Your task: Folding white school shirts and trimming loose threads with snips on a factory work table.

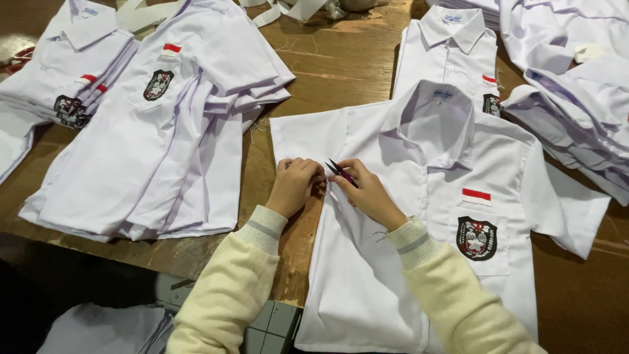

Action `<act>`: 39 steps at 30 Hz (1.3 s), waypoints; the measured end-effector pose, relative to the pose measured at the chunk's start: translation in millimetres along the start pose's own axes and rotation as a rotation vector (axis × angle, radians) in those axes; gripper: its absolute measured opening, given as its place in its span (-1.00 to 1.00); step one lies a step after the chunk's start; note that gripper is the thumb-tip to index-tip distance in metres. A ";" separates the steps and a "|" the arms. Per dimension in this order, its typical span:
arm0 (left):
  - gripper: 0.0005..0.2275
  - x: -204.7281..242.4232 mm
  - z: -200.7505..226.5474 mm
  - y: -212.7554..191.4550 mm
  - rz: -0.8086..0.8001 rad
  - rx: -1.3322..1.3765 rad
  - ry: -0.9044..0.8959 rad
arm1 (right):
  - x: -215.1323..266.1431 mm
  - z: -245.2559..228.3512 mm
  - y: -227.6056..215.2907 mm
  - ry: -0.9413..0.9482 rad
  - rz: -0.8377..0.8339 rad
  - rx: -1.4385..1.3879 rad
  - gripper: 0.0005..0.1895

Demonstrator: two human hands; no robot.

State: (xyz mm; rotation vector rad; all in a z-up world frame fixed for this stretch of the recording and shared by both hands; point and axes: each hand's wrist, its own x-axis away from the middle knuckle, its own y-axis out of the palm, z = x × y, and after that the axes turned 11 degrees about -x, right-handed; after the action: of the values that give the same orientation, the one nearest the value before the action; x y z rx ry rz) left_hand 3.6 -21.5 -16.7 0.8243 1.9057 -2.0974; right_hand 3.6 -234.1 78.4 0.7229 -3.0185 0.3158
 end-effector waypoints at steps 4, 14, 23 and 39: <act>-0.93 -0.8 -0.8 -4.4 -0.005 0.048 -0.007 | -3.5 7.6 -8.3 -0.185 0.002 0.259 -0.64; -0.93 -2.5 -1.9 -8.3 -0.098 0.126 -0.032 | 4.7 -5.0 -1.2 -0.017 0.086 0.440 -0.55; -0.82 -5.3 -22.9 -16.6 -0.070 0.275 0.023 | 24.3 -6.2 43.1 0.030 0.059 0.723 -0.49; -0.35 -72.8 23.3 -130.8 -0.804 -0.002 -0.123 | 56.0 -12.5 -35.1 0.161 0.021 0.096 -0.67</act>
State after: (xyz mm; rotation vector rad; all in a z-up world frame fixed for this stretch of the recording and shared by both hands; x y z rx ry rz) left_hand -6.8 -39.8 133.3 -0.1339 2.4184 -2.4489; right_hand -30.9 -287.2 101.1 0.6378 -2.8769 0.4966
